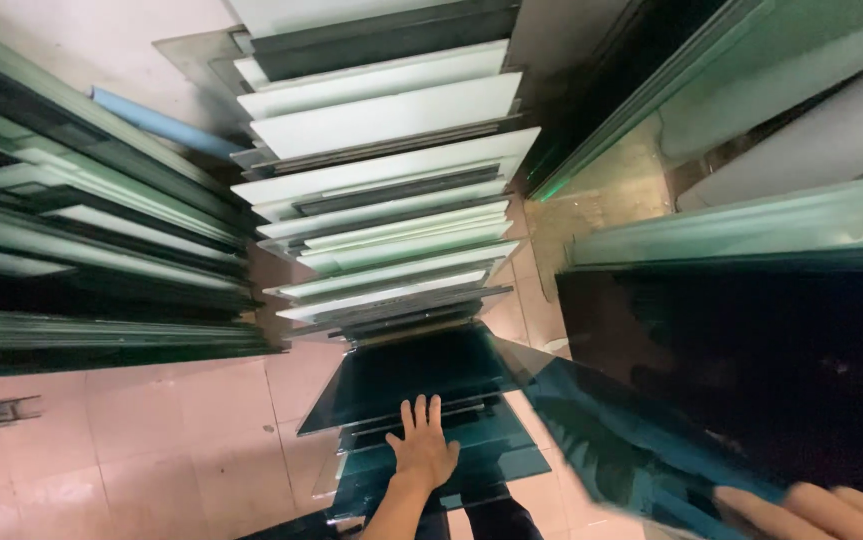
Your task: Sweeping the floor and then flipping through a stack of glass panes to inspect or locate a specific piece.
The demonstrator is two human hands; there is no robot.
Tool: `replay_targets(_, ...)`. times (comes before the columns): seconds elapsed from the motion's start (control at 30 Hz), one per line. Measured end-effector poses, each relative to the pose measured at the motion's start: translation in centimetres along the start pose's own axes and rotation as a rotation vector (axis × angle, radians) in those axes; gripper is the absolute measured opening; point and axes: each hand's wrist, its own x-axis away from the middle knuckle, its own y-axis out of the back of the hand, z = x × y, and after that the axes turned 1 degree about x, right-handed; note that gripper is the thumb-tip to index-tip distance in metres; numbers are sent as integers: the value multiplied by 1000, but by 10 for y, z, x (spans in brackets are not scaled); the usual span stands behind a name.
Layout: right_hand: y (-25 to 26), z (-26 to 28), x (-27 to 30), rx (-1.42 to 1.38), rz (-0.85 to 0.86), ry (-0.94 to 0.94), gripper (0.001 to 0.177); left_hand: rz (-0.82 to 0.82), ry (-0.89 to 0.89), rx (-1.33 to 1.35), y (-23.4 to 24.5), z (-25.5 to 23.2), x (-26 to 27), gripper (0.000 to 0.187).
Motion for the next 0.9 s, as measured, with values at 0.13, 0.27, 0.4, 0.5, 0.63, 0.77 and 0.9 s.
replay_targets(0.13,31,51,-22,0,-379,291,76,-16,9,33,-14,2,-2,89)
replay_targets(0.27,114,104,-23,33,-842,304,62,-9,23,-30,-27,2,-6,90)
replay_targets(0.4,183,149,-52,-40,-894,356,56,-16,-45,40,-40,10,-11,91)
replay_targets(0.5,204,178,-105,16,-957,424,43,19,-35,-15,-59,14,-31,70)
replay_targets(0.63,216,221,-185,4,-1050,495,42,-118,-54,17,-63,15,-16,78)
replay_targets(0.77,205,255,-273,42,-1043,486,48,-185,-95,73,-53,13,1,90)
replay_targets(0.9,206,277,-323,-44,-1004,473,59,-59,-69,79,-39,10,7,85)
